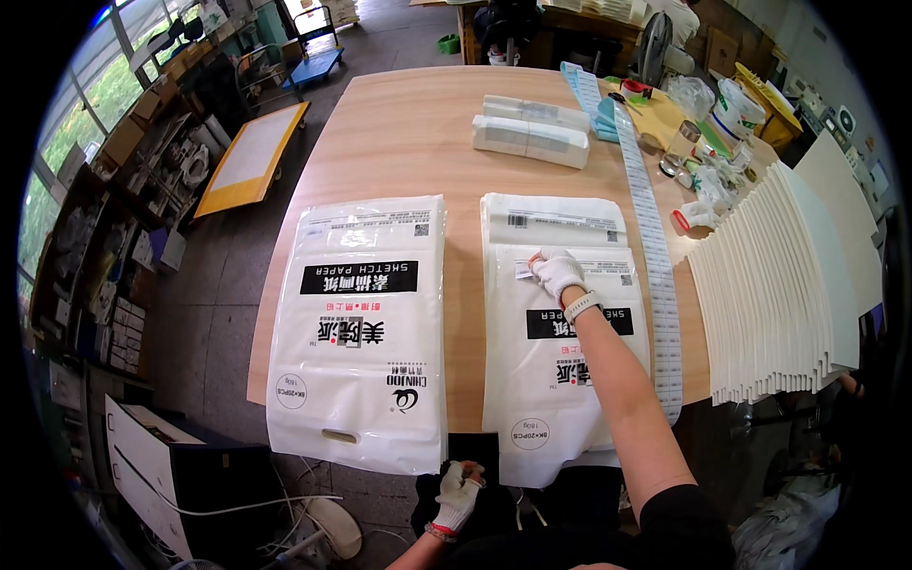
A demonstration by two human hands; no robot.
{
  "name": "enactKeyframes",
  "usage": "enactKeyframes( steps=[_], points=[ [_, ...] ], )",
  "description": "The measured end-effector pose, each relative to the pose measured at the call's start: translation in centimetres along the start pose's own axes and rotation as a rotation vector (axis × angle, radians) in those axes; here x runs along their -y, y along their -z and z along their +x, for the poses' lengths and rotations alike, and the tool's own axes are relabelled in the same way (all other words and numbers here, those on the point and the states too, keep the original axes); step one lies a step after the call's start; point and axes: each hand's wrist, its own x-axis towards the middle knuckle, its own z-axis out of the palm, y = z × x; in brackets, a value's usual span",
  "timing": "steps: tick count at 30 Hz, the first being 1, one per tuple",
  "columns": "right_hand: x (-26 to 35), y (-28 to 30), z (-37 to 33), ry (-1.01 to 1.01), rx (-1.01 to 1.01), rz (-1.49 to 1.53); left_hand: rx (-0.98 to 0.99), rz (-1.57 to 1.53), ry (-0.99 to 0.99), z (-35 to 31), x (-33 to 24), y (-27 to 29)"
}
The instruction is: The person packs stacks of white paper into clear plastic bags on a wooden table. They repeatedly pick up a stack of paper, insert it into a bag, and place the filled bag on a growing pile of packaged items.
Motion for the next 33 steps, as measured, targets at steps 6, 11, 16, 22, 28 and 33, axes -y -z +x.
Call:
enactKeyframes(
  steps=[6, 11, 16, 22, 28, 33],
  points=[
    [1.0, 0.3, -0.8, 0.091, -0.059, -0.154, 0.007, 0.007, 0.029, 0.0, -0.5, -0.5],
    [3.2, 1.4, -3.1, 0.079, -0.04, -0.259, -0.009, 0.096, -0.026, 0.4, -0.1, -1.7],
    [3.4, 0.0, -2.1, 0.006, 0.07, -0.449, 0.041, 0.239, -0.069, 1.5, 0.3, -3.4],
    [0.1, 2.9, -3.1, 0.034, -0.264, -0.295, 0.204, 0.139, -0.108, 1.1, -1.9, -4.1],
    [-6.6, 10.8, -20.9, 0.128, -0.397, -0.382, 0.302, 0.043, -0.411, 0.5, -8.4, -3.8],
    [-17.3, 7.2, -32.3, -0.249, 0.123, 0.965, 0.364, 0.314, -0.863, 0.3, -16.1, -3.4]
  ],
)
